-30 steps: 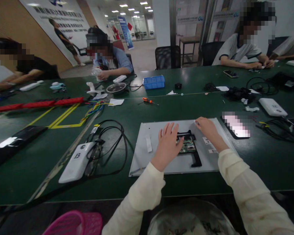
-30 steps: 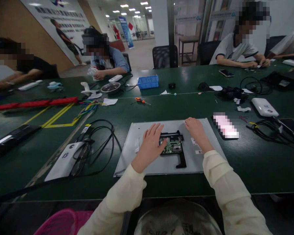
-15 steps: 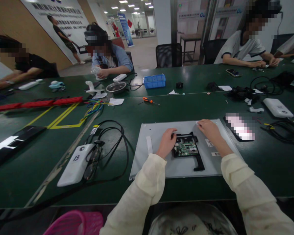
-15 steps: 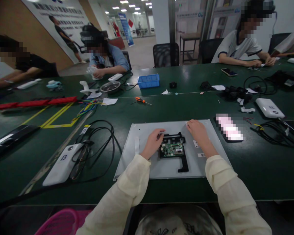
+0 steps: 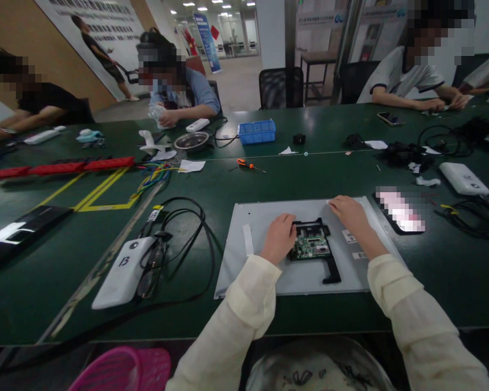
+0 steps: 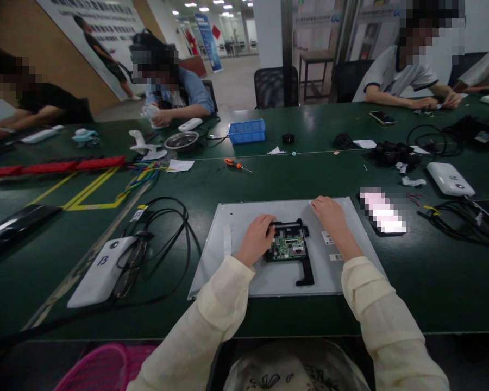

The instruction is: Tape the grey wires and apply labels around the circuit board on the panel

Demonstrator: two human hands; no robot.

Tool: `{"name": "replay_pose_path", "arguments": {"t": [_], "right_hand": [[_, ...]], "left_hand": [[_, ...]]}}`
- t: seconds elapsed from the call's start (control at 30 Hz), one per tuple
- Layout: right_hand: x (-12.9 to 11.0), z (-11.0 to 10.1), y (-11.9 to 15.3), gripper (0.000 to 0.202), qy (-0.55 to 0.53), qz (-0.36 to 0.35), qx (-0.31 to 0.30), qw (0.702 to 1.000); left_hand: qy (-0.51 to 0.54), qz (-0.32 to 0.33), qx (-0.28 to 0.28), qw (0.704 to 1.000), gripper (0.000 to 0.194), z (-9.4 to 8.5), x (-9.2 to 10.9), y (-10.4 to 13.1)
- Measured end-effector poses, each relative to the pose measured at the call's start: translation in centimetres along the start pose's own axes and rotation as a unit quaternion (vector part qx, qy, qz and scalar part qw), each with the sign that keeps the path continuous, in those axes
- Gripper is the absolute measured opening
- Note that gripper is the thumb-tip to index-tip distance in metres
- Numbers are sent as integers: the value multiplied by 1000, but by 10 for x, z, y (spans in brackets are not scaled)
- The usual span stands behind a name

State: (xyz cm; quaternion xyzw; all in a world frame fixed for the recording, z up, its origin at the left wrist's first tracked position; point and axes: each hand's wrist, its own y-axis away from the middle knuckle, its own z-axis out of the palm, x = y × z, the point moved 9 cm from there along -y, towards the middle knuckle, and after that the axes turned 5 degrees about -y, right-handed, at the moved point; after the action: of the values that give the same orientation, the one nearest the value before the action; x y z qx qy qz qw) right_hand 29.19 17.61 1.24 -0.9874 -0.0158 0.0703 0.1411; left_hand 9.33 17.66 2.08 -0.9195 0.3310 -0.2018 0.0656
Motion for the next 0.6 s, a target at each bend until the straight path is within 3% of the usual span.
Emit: {"name": "replay_pose_path", "arguments": {"t": [0.33, 0.47, 0.6], "right_hand": [[-6, -6, -1, 25, -39, 10, 15, 999], [-24, -19, 2, 25, -90, -24, 61, 994], [-53, -21, 6, 26, -111, -74, 46, 990]], "left_hand": [[-23, -9, 4, 1000, 24, -2, -1, 1], [-37, -22, 8, 999, 21, -3, -4, 0], [-42, -22, 6, 999, 17, -4, -4, 0]]}}
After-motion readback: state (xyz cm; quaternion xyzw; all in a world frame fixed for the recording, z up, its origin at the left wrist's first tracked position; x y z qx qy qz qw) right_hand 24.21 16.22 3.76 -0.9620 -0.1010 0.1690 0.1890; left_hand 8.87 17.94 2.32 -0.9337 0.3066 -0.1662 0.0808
